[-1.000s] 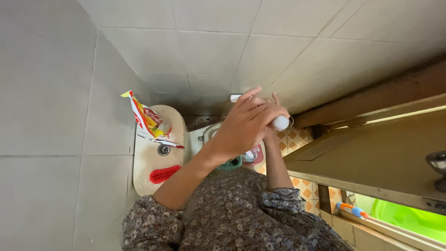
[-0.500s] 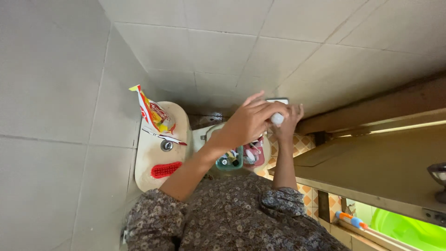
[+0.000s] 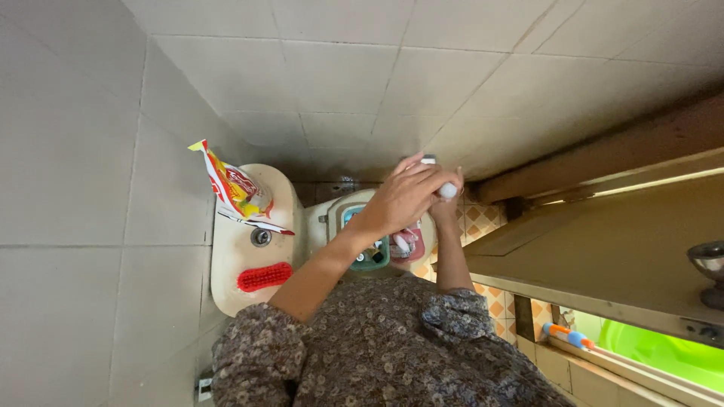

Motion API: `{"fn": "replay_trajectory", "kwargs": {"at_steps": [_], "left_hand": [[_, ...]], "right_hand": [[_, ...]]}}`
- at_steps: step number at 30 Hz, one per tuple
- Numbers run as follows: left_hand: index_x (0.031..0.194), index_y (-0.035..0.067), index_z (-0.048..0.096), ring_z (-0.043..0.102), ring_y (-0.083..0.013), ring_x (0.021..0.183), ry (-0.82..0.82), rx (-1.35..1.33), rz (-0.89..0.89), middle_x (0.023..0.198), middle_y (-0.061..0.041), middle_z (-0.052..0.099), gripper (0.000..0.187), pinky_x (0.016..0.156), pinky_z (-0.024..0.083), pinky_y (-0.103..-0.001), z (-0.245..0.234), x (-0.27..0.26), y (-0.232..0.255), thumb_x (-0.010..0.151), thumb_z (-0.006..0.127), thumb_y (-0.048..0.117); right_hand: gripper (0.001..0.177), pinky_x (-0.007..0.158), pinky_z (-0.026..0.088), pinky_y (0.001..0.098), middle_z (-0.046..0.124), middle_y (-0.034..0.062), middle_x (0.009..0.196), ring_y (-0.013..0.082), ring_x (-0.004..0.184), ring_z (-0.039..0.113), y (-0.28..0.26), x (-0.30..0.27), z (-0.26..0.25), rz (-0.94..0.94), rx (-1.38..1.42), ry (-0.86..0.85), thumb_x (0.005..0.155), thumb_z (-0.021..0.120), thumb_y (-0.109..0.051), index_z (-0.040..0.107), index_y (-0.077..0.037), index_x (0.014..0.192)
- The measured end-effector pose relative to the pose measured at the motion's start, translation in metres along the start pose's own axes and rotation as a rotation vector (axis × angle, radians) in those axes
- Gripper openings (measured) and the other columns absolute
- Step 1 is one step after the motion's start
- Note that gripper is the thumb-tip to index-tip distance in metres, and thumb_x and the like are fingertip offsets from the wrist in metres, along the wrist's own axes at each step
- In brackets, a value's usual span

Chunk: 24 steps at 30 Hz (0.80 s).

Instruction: Scrubbing the toilet and surrounding floor and wall areas with a brush.

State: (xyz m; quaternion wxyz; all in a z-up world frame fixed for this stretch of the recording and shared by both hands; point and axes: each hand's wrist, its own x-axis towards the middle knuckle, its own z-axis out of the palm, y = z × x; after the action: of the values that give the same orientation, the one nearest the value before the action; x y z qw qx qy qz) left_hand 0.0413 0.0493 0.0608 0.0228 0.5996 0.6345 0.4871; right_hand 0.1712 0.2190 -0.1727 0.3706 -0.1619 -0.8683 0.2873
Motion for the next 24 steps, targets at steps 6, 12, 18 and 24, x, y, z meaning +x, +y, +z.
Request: {"fn": "replay_trajectory", "kwargs": {"at_steps": [6, 12, 18, 24], "left_hand": [[0.122, 0.017, 0.061, 0.061, -0.0319, 0.127, -0.136, 0.047, -0.126, 0.123, -0.012, 0.069, 0.032, 0.119, 0.033, -0.054, 0.06, -0.04, -0.053, 0.091, 0.07, 0.011], [0.122, 0.019, 0.063, 0.063, -0.0302, 0.129, -0.144, 0.062, -0.241, 0.124, -0.01, 0.073, 0.032, 0.12, 0.036, -0.052, 0.062, -0.063, -0.065, 0.094, 0.065, 0.005], [0.124, 0.018, 0.065, 0.066, -0.0276, 0.119, -0.044, 0.11, -0.139, 0.114, -0.009, 0.073, 0.033, 0.12, 0.033, -0.057, 0.029, -0.023, -0.034, 0.092, 0.072, 0.01], [0.129, 0.01, 0.062, 0.066, -0.0302, 0.114, -0.005, 0.026, -0.04, 0.112, -0.013, 0.071, 0.039, 0.122, 0.035, -0.055, -0.001, 0.005, 0.001, 0.091, 0.068, 0.005]], "right_hand": [[0.045, 0.121, 0.026, 0.0538, 0.068, 0.0094, 0.123, 0.0282, 0.127, 0.057, -0.006, 0.029, 0.02, 0.01, 0.068, -0.065, 0.093, 0.072, -0.036, 0.063, -0.008, 0.127], [0.045, 0.116, 0.031, 0.0507, 0.068, 0.0088, 0.124, 0.0267, 0.124, 0.059, -0.015, 0.05, 0.028, 0.0, 0.155, -0.133, 0.09, 0.073, -0.036, 0.064, -0.01, 0.126], [0.046, 0.112, 0.036, 0.0475, 0.069, 0.0082, 0.125, 0.0251, 0.122, 0.062, -0.035, 0.052, 0.013, 0.028, 0.212, -0.187, 0.087, 0.074, -0.036, 0.065, -0.012, 0.125], [0.047, 0.107, 0.042, 0.0443, 0.07, 0.0076, 0.125, 0.0235, 0.119, 0.064, -0.014, 0.032, 0.023, 0.064, 0.257, -0.238, 0.085, 0.076, -0.036, 0.066, -0.013, 0.125]]}}
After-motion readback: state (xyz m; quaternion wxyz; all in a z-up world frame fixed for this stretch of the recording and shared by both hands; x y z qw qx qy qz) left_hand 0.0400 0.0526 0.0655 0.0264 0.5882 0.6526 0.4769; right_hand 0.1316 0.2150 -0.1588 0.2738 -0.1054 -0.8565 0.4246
